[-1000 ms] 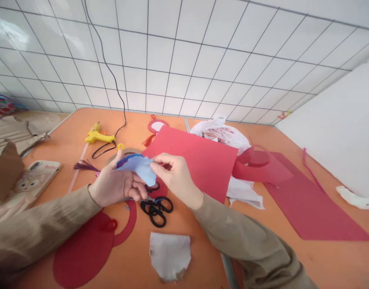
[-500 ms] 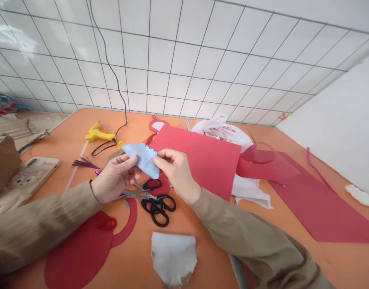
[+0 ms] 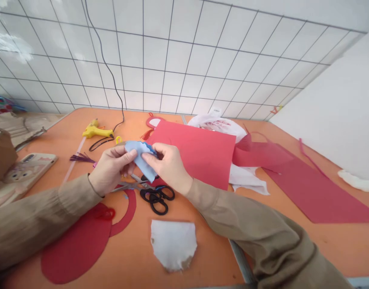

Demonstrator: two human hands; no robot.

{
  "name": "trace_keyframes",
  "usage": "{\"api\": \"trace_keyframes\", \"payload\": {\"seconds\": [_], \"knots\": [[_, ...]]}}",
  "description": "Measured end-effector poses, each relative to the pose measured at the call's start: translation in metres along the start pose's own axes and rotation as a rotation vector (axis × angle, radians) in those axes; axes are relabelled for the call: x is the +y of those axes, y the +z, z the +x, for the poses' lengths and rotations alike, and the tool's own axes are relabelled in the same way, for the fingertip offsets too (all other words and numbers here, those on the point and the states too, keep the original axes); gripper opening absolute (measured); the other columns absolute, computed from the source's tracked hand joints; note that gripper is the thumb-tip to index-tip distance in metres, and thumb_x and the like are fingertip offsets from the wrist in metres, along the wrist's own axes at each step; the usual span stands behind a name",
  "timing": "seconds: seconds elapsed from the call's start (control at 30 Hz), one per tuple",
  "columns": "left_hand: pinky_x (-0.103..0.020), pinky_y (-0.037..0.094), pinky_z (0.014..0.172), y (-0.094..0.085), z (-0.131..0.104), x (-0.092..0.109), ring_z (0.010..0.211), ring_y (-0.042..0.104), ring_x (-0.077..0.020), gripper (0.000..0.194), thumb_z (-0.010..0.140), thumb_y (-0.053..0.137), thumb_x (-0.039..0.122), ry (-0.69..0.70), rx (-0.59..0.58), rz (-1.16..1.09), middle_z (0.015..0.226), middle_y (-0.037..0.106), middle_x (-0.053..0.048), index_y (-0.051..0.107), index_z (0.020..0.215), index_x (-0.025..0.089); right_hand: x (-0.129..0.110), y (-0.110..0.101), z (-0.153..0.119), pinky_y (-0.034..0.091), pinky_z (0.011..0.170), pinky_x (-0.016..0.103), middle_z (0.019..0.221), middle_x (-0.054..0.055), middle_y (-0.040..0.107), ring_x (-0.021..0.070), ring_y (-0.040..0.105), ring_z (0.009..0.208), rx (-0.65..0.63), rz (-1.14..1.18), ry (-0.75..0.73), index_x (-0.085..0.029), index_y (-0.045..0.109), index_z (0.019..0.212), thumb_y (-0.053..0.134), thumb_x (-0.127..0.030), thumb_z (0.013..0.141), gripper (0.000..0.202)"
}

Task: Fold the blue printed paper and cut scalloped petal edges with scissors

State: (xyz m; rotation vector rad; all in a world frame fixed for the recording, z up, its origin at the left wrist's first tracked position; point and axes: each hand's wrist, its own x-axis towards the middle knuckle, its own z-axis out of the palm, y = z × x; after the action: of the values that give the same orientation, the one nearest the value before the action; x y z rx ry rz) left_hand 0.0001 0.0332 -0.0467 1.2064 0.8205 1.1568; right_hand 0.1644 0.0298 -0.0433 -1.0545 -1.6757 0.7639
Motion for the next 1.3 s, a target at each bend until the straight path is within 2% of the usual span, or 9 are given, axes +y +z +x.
{"api": "trace_keyframes", "payload": {"seconds": [0.2, 0.5, 0.63, 0.77, 0.93, 1.03, 1.3], "knots": [[-0.016, 0.029, 0.035, -0.0010, 0.0003, -0.0022, 0.034, 0.040, -0.0052, 0.030, 0.067, 0.080, 0.039, 0.007, 0.036, 0.012, 0.039, 0.052, 0.004, 0.065, 0.065, 0.013, -0.0025, -0.0002, -0.0031, 0.033, 0.046, 0.022, 0.057, -0.004, 0.044, 0.0085, 0.039, 0.052, -0.020, 0.027, -0.022, -0.018, 0.049, 0.063, 0.060, -0.032, 0.081, 0.026], [-0.017, 0.029, 0.034, -0.0006, -0.0001, 0.0022, 0.035, 0.043, -0.0065, 0.042, 0.069, 0.076, 0.051, -0.021, 0.062, -0.106, 0.040, 0.053, 0.002, 0.059, 0.056, 0.014, -0.0034, -0.0021, 0.0002, 0.034, 0.044, 0.022, 0.055, -0.004, 0.045, 0.0085, 0.040, 0.049, -0.060, 0.137, 0.091, -0.018, 0.049, 0.062, 0.063, -0.037, 0.077, 0.028], [-0.018, 0.031, 0.034, 0.0001, -0.0008, 0.0021, 0.035, 0.045, -0.0075, 0.044, 0.067, 0.077, 0.054, -0.039, 0.030, -0.114, 0.041, 0.054, 0.001, 0.062, 0.060, 0.013, -0.0031, -0.0021, -0.0001, 0.035, 0.044, 0.023, 0.055, -0.004, 0.047, 0.0091, 0.042, 0.050, -0.063, 0.150, 0.124, -0.019, 0.049, 0.062, 0.064, -0.038, 0.077, 0.029], [-0.018, 0.033, 0.034, 0.0002, -0.0019, -0.0005, 0.034, 0.046, -0.0075, 0.036, 0.063, 0.082, 0.045, -0.119, -0.047, -0.077, 0.043, 0.058, 0.001, 0.067, 0.066, 0.013, -0.0035, -0.0027, -0.0018, 0.035, 0.046, 0.023, 0.056, -0.004, 0.046, 0.0093, 0.043, 0.051, -0.068, 0.133, 0.075, -0.018, 0.049, 0.062, 0.064, -0.038, 0.079, 0.030], [-0.016, 0.031, 0.034, 0.0006, -0.0007, -0.0017, 0.034, 0.044, -0.0059, 0.032, 0.065, 0.082, 0.038, -0.114, 0.030, -0.072, 0.039, 0.054, 0.002, 0.064, 0.058, 0.013, -0.0041, -0.0034, -0.0024, 0.039, 0.049, 0.024, 0.061, -0.003, 0.052, 0.0101, 0.047, 0.054, -0.094, 0.159, 0.076, -0.017, 0.055, 0.071, 0.066, -0.036, 0.078, 0.022], [-0.015, 0.030, 0.034, 0.0007, 0.0004, -0.0011, 0.035, 0.043, -0.0051, 0.029, 0.063, 0.083, 0.035, -0.077, 0.068, -0.091, 0.039, 0.053, 0.003, 0.065, 0.059, 0.013, -0.0021, -0.0026, -0.0015, 0.041, 0.048, 0.024, 0.059, -0.003, 0.052, 0.0106, 0.049, 0.053, -0.064, 0.174, 0.093, -0.018, 0.052, 0.067, 0.067, -0.036, 0.076, 0.025], [-0.016, 0.031, 0.034, 0.0028, -0.0023, -0.0019, 0.037, 0.045, -0.0059, 0.029, 0.060, 0.085, 0.035, -0.133, -0.012, -0.117, 0.047, 0.060, 0.000, 0.069, 0.068, 0.012, -0.0054, -0.0031, -0.0006, 0.039, 0.046, 0.023, 0.057, -0.003, 0.052, 0.0096, 0.047, 0.050, -0.069, 0.170, 0.096, -0.019, 0.052, 0.065, 0.066, -0.037, 0.077, 0.026]]}}
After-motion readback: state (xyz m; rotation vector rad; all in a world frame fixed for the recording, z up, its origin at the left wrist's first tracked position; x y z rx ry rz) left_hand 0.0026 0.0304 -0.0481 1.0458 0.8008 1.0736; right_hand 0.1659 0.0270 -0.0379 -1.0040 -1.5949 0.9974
